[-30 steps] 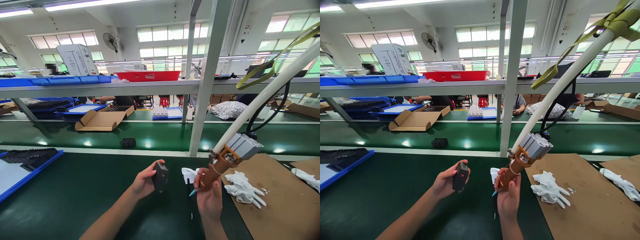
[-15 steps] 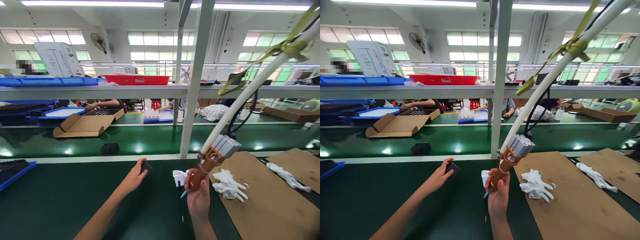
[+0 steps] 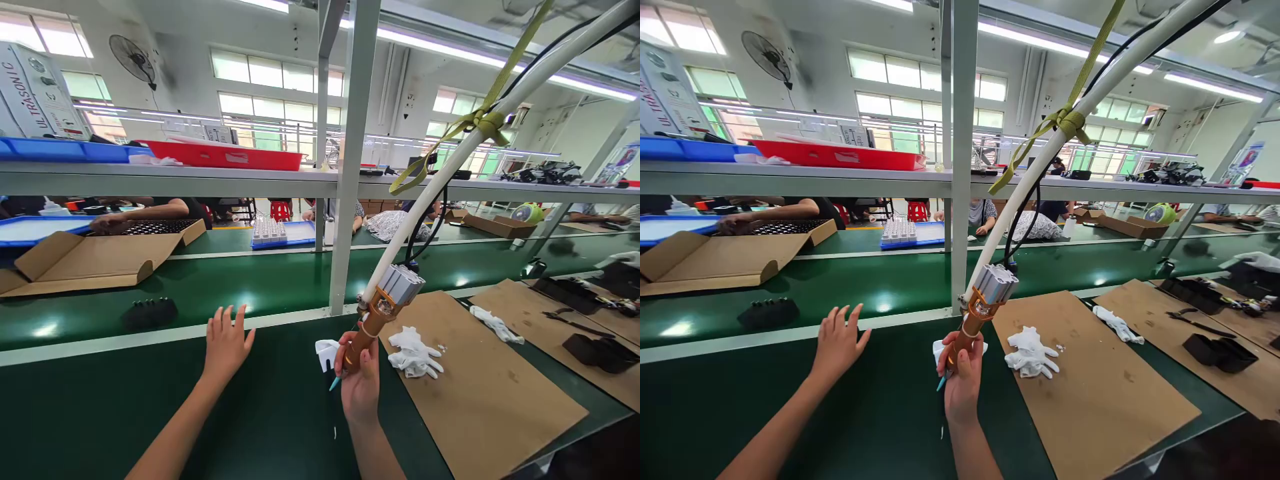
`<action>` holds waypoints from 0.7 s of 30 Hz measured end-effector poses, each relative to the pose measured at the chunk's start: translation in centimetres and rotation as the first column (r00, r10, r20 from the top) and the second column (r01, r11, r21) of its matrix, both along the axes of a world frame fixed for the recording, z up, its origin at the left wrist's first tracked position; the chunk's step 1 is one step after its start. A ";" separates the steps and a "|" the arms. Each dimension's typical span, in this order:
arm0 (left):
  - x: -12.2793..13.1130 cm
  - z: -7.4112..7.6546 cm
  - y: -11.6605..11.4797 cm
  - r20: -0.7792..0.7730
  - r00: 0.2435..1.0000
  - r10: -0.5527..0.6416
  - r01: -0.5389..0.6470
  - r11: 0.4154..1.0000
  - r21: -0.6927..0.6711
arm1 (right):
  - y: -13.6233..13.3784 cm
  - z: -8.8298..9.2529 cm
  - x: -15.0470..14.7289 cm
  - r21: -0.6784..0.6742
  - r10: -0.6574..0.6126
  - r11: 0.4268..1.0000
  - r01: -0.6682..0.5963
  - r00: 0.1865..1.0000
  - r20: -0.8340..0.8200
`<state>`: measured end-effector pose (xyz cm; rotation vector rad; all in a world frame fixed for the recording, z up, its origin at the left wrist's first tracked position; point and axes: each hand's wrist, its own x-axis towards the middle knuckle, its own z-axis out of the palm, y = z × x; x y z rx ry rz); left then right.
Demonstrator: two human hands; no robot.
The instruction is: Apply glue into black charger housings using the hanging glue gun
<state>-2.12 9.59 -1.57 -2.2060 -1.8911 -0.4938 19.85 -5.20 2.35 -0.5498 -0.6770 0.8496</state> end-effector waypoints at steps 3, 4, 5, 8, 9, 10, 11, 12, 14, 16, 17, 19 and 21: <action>2.6 -1.2 0.0 0.015 0.982 -0.190 0.190 0.981 -0.024 | 0.0 0.2 0.1 -0.019 -0.034 0.999 0.035 0.999 0.020; 3.6 -1.8 0.3 0.035 0.974 -0.223 0.225 0.971 -0.083 | 0.0 0.2 0.2 -0.025 -0.044 0.999 0.044 0.999 0.025; 4.4 -2.4 0.7 0.051 0.971 -0.233 0.238 0.962 -0.135 | 0.1 0.2 0.3 -0.030 -0.051 0.998 0.052 0.998 0.028; 6.3 -4.2 2.5 0.073 0.980 -0.186 0.198 0.955 -0.223 | 0.2 0.1 0.5 -0.036 -0.064 0.997 0.066 0.997 0.041; 6.6 -4.6 3.0 0.079 0.984 -0.161 0.176 0.952 -0.249 | 0.3 0.0 0.6 -0.037 -0.068 0.997 0.069 0.997 0.043; 6.7 -5.0 3.5 0.085 0.987 -0.138 0.156 0.949 -0.274 | 0.3 0.0 0.7 -0.037 -0.070 0.997 0.072 0.997 0.043; 6.8 -5.3 3.9 0.090 0.989 -0.119 0.140 0.945 -0.296 | 0.3 0.0 0.7 -0.039 -0.070 0.997 0.072 0.997 0.041; 6.8 -5.5 4.2 0.095 0.990 -0.105 0.129 0.942 -0.311 | 0.3 -0.1 0.7 -0.043 -0.070 0.997 0.072 0.997 0.036; 6.7 -5.8 4.4 0.105 0.990 -0.093 0.123 0.938 -0.325 | 0.2 -0.1 0.8 -0.052 -0.065 0.996 0.066 0.998 0.026; 6.6 -6.0 4.4 0.111 0.990 -0.091 0.123 0.936 -0.331 | 0.1 0.0 0.8 -0.059 -0.063 0.996 0.064 0.998 0.013; 6.6 -6.0 4.3 0.113 0.989 -0.090 0.123 0.935 -0.333 | 0.1 0.0 0.8 -0.062 -0.062 0.996 0.062 0.998 0.007; 6.6 -6.1 4.3 0.116 0.989 -0.090 0.124 0.934 -0.335 | 0.0 0.0 0.8 -0.063 -0.056 0.996 0.056 0.998 -0.003; 6.7 -6.2 4.3 0.117 0.989 -0.089 0.124 0.933 -0.337 | -0.1 0.0 0.8 -0.058 -0.047 0.997 0.046 0.999 -0.008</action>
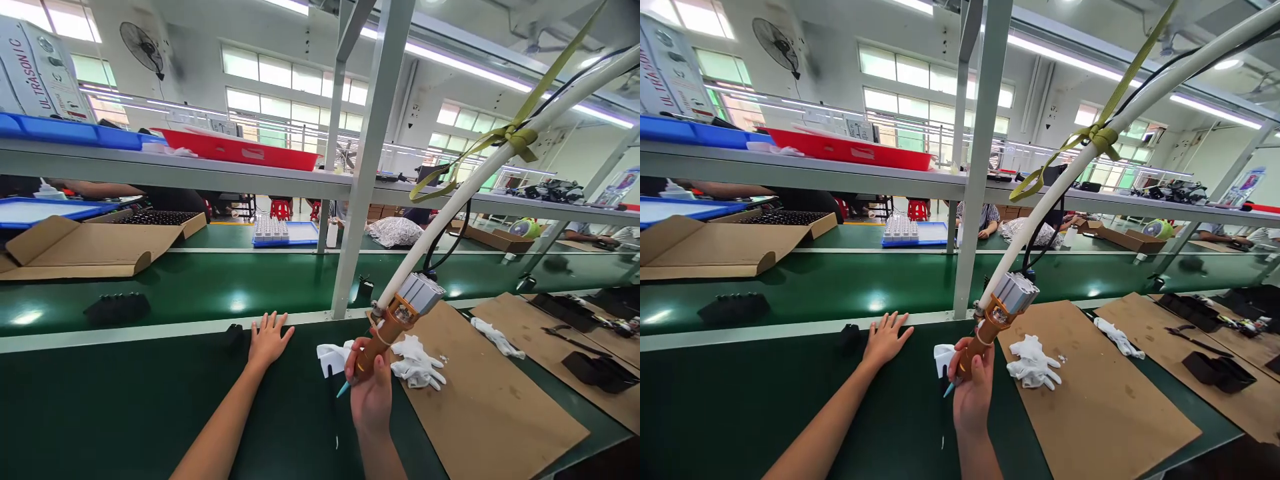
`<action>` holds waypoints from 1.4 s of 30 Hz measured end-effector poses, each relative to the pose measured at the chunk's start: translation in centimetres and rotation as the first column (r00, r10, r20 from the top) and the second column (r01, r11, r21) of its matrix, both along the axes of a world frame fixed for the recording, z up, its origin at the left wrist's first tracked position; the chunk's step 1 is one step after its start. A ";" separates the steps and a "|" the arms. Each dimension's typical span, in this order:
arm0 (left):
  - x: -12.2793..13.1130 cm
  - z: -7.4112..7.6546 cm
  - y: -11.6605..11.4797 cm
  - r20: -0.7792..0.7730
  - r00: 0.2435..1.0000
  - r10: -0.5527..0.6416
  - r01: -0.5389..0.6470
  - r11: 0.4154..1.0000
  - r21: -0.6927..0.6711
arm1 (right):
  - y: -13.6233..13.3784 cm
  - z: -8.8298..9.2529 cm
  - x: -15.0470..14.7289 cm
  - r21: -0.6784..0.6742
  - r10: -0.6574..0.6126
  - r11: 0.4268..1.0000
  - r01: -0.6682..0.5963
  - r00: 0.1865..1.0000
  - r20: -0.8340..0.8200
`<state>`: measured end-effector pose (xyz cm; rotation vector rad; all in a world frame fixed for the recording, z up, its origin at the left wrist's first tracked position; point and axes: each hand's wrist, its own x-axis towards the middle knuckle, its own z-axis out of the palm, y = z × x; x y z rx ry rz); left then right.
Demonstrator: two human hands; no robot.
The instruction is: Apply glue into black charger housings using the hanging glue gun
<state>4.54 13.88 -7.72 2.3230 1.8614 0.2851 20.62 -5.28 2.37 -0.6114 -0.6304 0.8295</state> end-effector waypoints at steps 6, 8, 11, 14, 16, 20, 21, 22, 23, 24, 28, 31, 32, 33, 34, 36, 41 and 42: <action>0.1 0.0 0.0 -0.003 1.000 0.002 -0.002 1.000 0.001 | 0.0 -0.1 -0.1 0.008 0.007 1.000 -0.007 1.000 -0.011; 0.1 0.0 -0.1 -0.001 1.000 0.000 0.000 1.000 0.006 | 0.0 -0.1 0.0 0.002 -0.005 1.000 0.005 1.000 -0.001; 0.0 0.0 -0.3 0.004 1.000 -0.007 0.007 1.000 0.015 | 0.2 -0.2 0.4 -0.032 -0.035 0.999 0.035 0.999 0.016; 0.0 0.1 -0.3 0.009 1.000 -0.014 0.014 1.000 0.023 | 0.5 -0.3 1.0 -0.060 -0.104 0.992 0.107 0.994 0.040; 0.0 0.1 -0.4 0.012 1.000 -0.015 0.015 1.000 0.027 | 0.7 -0.4 1.5 -0.081 -0.164 0.982 0.168 0.985 0.051; 0.0 0.1 -0.4 0.018 1.000 -0.015 0.015 0.999 0.035 | 1.1 -0.5 2.2 -0.147 -0.258 0.954 0.263 0.965 0.054; 0.0 0.1 -0.4 0.020 1.000 -0.015 0.014 0.999 0.037 | 1.2 -0.5 2.4 -0.159 -0.270 0.948 0.275 0.961 0.055; 0.0 0.0 -0.3 0.021 1.000 -0.015 0.015 0.999 0.037 | 1.3 -0.5 2.5 -0.167 -0.279 0.944 0.284 0.959 0.055; 0.0 0.0 -0.3 0.022 1.000 -0.016 0.015 0.999 0.037 | 1.3 -0.5 2.7 -0.170 -0.285 0.942 0.290 0.957 0.055; 0.0 0.0 -0.3 0.023 1.000 -0.018 0.017 0.999 0.036 | 1.4 -0.5 2.8 -0.171 -0.290 0.940 0.295 0.955 0.054; -0.1 -0.1 -0.2 0.025 0.999 -0.022 0.021 0.999 0.033 | 1.8 -0.7 3.3 -0.190 -0.303 0.932 0.309 0.951 0.060; 0.0 0.0 -0.3 0.024 0.999 -0.023 0.022 0.999 0.035 | 2.0 -0.8 3.6 -0.184 -0.301 0.933 0.310 0.951 0.077; 0.0 0.0 -0.3 0.024 0.999 -0.024 0.023 0.999 0.035 | 2.0 -0.8 3.7 -0.178 -0.301 0.934 0.311 0.950 0.082; 0.0 0.0 -0.3 0.024 0.999 -0.025 0.024 0.999 0.036 | 2.0 -0.8 3.7 -0.176 -0.297 0.935 0.308 0.951 0.085; 0.0 0.1 -0.3 0.024 0.999 -0.025 0.024 0.999 0.036 | 2.0 -0.8 3.8 -0.179 -0.292 0.936 0.303 0.952 0.087; 0.0 0.1 -0.4 0.025 0.999 -0.024 0.023 0.999 0.036 | 2.0 -0.7 3.8 -0.198 -0.272 0.939 0.282 0.959 0.076; 0.0 0.3 -0.6 0.030 0.999 -0.025 0.024 0.999 0.031 | 2.2 -0.6 3.6 -0.230 -0.245 0.941 0.248 0.969 0.042; 0.0 0.3 -0.6 0.031 0.999 -0.025 0.024 0.999 0.030 | 2.2 -0.5 3.5 -0.228 -0.243 0.942 0.247 0.969 0.047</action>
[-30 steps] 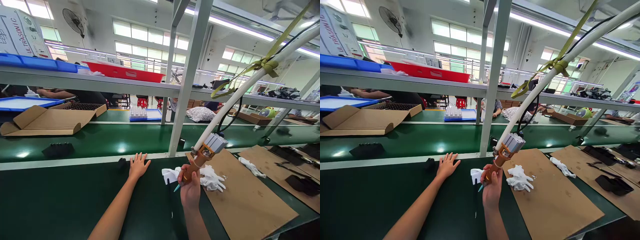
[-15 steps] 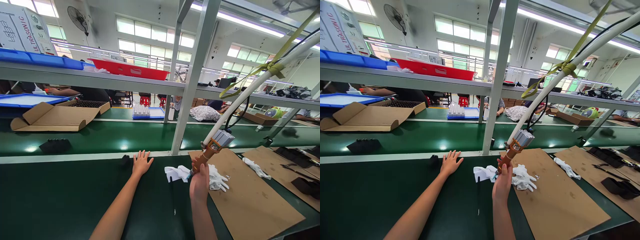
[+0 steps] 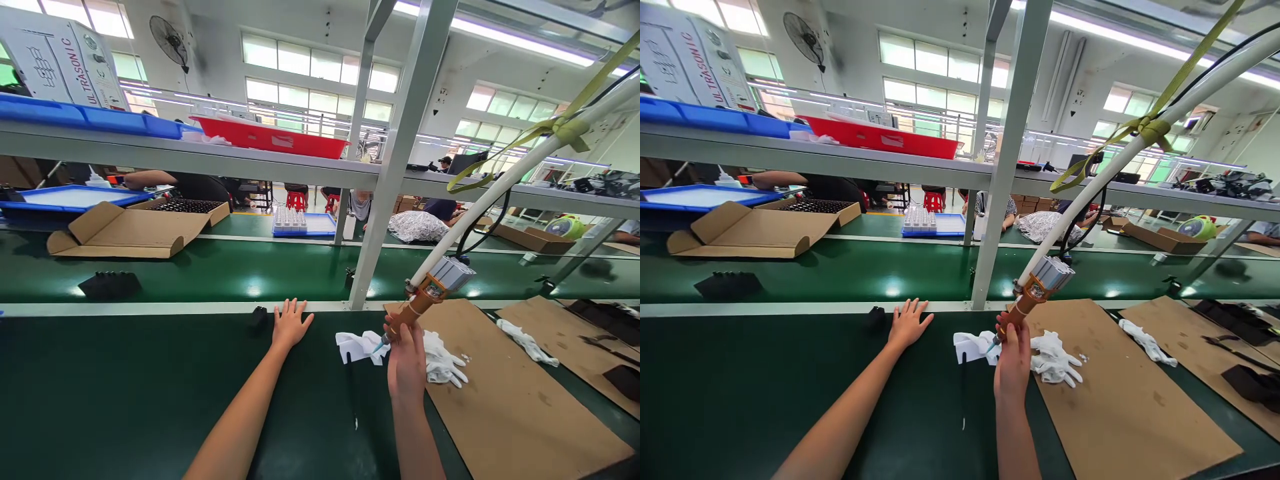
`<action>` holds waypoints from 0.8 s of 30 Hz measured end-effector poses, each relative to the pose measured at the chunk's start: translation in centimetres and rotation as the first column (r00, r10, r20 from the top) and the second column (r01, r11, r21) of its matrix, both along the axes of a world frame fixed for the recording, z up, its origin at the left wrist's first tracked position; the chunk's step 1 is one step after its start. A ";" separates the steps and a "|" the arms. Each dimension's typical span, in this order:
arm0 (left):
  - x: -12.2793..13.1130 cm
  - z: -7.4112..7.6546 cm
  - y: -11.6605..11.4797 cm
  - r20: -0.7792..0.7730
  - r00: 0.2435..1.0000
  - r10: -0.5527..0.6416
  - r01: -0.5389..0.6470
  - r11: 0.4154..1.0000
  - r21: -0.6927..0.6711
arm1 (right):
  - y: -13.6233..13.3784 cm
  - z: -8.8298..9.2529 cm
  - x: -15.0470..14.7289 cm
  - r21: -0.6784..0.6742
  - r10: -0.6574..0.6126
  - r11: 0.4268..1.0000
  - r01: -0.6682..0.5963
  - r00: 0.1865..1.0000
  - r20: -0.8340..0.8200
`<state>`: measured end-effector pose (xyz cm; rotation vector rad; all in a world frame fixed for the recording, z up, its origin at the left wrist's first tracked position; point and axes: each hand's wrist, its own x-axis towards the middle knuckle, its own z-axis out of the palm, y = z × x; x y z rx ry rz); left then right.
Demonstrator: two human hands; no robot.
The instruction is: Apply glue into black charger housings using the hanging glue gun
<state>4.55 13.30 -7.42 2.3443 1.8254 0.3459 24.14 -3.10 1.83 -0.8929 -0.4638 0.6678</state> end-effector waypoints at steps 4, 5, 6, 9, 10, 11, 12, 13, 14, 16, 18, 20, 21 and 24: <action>0.0 0.0 0.0 -0.002 1.000 0.006 -0.006 1.000 -0.007 | 0.0 0.1 -0.3 0.006 0.023 1.000 -0.023 0.999 0.026; 0.0 0.0 0.0 -0.004 1.000 0.007 -0.007 1.000 -0.007 | -0.1 0.2 -0.4 0.004 0.029 1.000 -0.029 0.999 0.028; 0.0 0.0 0.0 -0.005 1.000 0.008 -0.008 1.000 -0.008 | -0.1 0.2 -0.5 0.000 0.031 1.000 -0.031 0.999 0.027; 0.0 0.0 0.1 -0.006 1.000 0.009 -0.009 1.000 -0.010 | -0.1 0.4 -0.8 -0.016 0.035 0.999 -0.034 0.999 0.020; 0.0 0.0 0.1 -0.005 1.000 0.009 -0.009 1.000 -0.012 | -0.1 0.5 -0.8 -0.022 0.037 0.999 -0.037 0.999 0.019; 0.0 0.0 0.1 -0.004 1.000 0.008 -0.008 1.000 -0.013 | -0.2 0.5 -0.9 -0.026 0.042 0.999 -0.041 0.999 0.019; 0.0 0.0 0.1 -0.002 1.000 0.008 -0.008 1.000 -0.013 | -0.2 0.6 -1.0 -0.029 0.048 0.998 -0.047 0.999 0.020; 0.0 0.0 0.1 0.001 1.000 0.008 -0.008 1.000 -0.013 | -0.3 0.6 -1.1 -0.032 0.053 0.998 -0.052 0.998 0.022; 0.0 0.0 0.0 0.005 1.000 0.008 -0.008 1.000 -0.013 | -0.3 0.7 -1.2 -0.033 0.056 0.998 -0.055 0.998 0.025; 0.0 0.1 -0.1 0.017 1.000 0.008 -0.008 1.000 -0.010 | -0.5 0.7 -1.3 -0.032 0.061 0.998 -0.060 0.998 0.031; 0.0 0.2 -0.3 0.034 0.999 0.010 -0.009 1.000 -0.004 | -0.5 0.7 -1.4 -0.030 0.067 0.997 -0.066 0.997 0.035; 0.1 0.5 -0.3 0.056 0.998 0.015 -0.016 1.000 0.005 | -0.6 0.7 -1.4 -0.027 0.069 0.997 -0.068 0.997 0.042; 0.2 0.8 -0.2 0.069 0.997 0.021 -0.022 1.000 0.008 | -0.5 0.6 -1.5 -0.024 0.069 0.997 -0.068 0.996 0.048; 0.7 1.6 0.5 0.118 0.992 0.042 -0.044 0.999 0.009 | -0.4 0.5 -1.7 -0.012 0.067 0.998 -0.066 0.996 0.057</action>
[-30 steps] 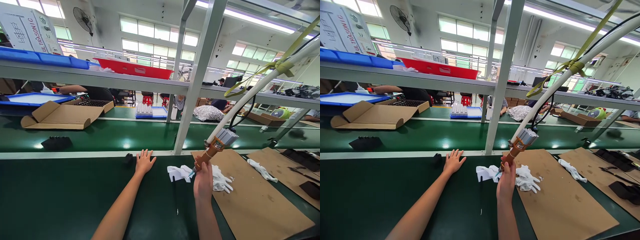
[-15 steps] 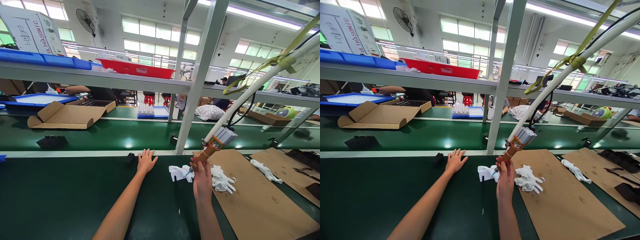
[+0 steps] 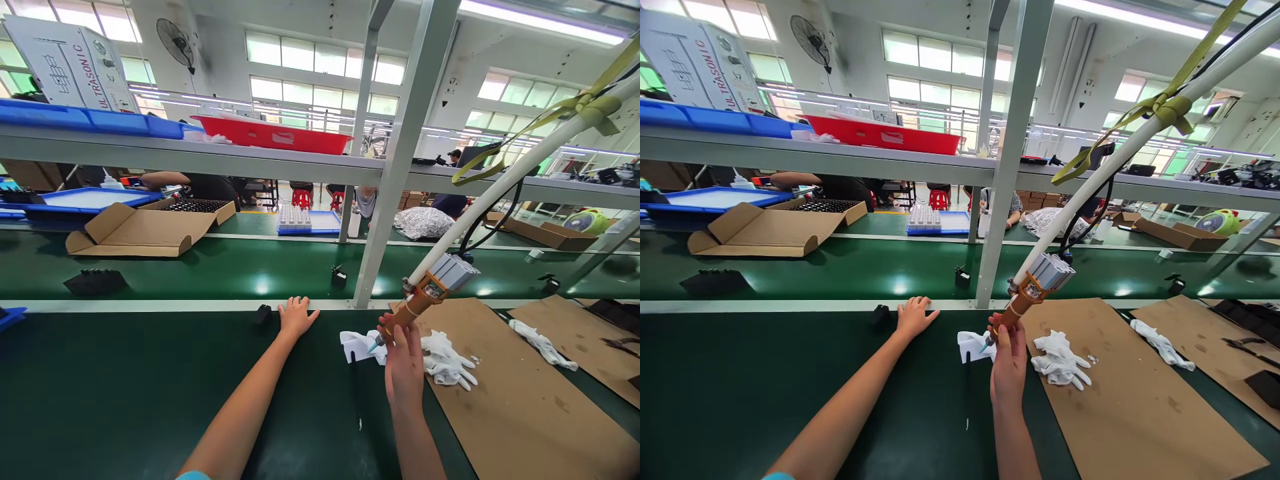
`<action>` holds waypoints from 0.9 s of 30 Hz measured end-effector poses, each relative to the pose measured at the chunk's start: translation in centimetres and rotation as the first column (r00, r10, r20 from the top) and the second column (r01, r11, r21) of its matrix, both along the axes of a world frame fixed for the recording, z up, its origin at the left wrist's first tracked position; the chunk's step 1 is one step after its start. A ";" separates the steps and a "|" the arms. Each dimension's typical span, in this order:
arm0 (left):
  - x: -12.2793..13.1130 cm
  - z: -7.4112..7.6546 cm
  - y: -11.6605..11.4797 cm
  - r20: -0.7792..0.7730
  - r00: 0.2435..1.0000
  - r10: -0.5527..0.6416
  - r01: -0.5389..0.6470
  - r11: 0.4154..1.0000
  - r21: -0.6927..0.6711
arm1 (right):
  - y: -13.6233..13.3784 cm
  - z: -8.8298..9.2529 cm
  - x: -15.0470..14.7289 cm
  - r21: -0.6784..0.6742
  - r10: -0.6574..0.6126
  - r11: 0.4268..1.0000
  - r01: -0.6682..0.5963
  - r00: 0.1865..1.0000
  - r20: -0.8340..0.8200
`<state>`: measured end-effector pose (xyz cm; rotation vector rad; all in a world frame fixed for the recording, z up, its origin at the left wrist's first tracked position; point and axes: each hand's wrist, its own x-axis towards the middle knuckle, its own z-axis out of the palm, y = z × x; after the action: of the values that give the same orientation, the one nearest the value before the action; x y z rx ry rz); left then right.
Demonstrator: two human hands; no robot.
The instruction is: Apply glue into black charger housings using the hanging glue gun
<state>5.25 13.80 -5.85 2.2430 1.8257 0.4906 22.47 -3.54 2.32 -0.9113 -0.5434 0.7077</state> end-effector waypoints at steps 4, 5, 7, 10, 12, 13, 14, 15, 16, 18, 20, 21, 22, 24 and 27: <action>2.0 0.8 2.4 0.099 0.995 -0.010 0.008 1.000 0.022 | 0.0 -0.2 -0.4 0.008 0.034 0.999 -0.034 0.999 -0.006; 2.7 0.9 3.2 0.127 0.992 -0.013 0.009 1.000 0.027 | 0.0 -0.3 -0.5 0.007 0.045 0.999 -0.045 0.999 -0.002; 4.3 1.0 4.8 0.188 0.982 0.001 -0.004 1.000 0.019 | -0.1 -0.3 -0.7 0.005 0.057 0.998 -0.057 0.998 0.008; 6.5 0.9 6.9 0.278 0.960 0.046 -0.041 0.999 -0.022 | -0.3 -0.4 -0.8 -0.014 0.059 0.998 -0.059 0.998 0.019; 7.4 1.1 7.9 0.329 0.942 0.071 -0.057 0.997 -0.051 | -0.4 -0.4 -0.8 -0.038 0.057 0.998 -0.056 0.998 0.019; 7.6 1.3 8.2 0.352 0.932 0.082 -0.063 0.996 -0.065 | -0.4 -0.4 -0.8 -0.050 0.059 0.997 -0.058 0.998 0.018; 7.6 1.5 8.4 0.372 0.923 0.092 -0.067 0.994 -0.081 | -0.4 -0.4 -0.8 -0.060 0.062 0.996 -0.061 0.998 0.015; 7.4 1.8 8.4 0.391 0.915 0.099 -0.065 0.993 -0.098 | -0.4 -0.4 -0.8 -0.066 0.067 0.996 -0.067 0.998 0.010; 7.2 2.1 8.3 0.409 0.907 0.100 -0.057 0.992 -0.116 | -0.5 -0.4 -0.8 -0.068 0.072 0.995 -0.071 0.997 0.001; 6.2 2.8 7.5 0.445 0.893 0.071 -0.006 0.989 -0.146 | -0.6 -0.3 -0.9 -0.061 0.076 0.995 -0.077 0.997 -0.020; 4.6 3.6 5.7 0.484 0.875 0.001 0.092 0.981 -0.168 | -0.8 -0.1 -1.0 -0.051 0.080 0.995 -0.081 0.996 -0.032; 3.6 4.0 4.4 0.503 0.863 -0.045 0.155 0.972 -0.179 | -0.9 -0.1 -1.0 -0.045 0.085 0.995 -0.087 0.996 -0.031; 2.5 4.3 2.9 0.522 0.848 -0.093 0.222 0.956 -0.191 | -1.0 0.0 -1.0 -0.037 0.091 0.995 -0.092 0.995 -0.027; -0.1 4.9 -0.6 0.552 0.814 -0.182 0.358 0.905 -0.231 | -1.1 0.2 -1.1 -0.014 0.105 0.994 -0.105 0.994 -0.016; -3.8 5.5 -5.9 0.581 0.767 -0.271 0.511 0.807 -0.298 | -1.1 0.3 -1.2 0.021 0.113 0.993 -0.113 0.993 -0.013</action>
<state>1.41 7.94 -0.33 1.8634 1.0113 0.4708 21.26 -4.68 2.62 -0.8604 -0.5920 0.8091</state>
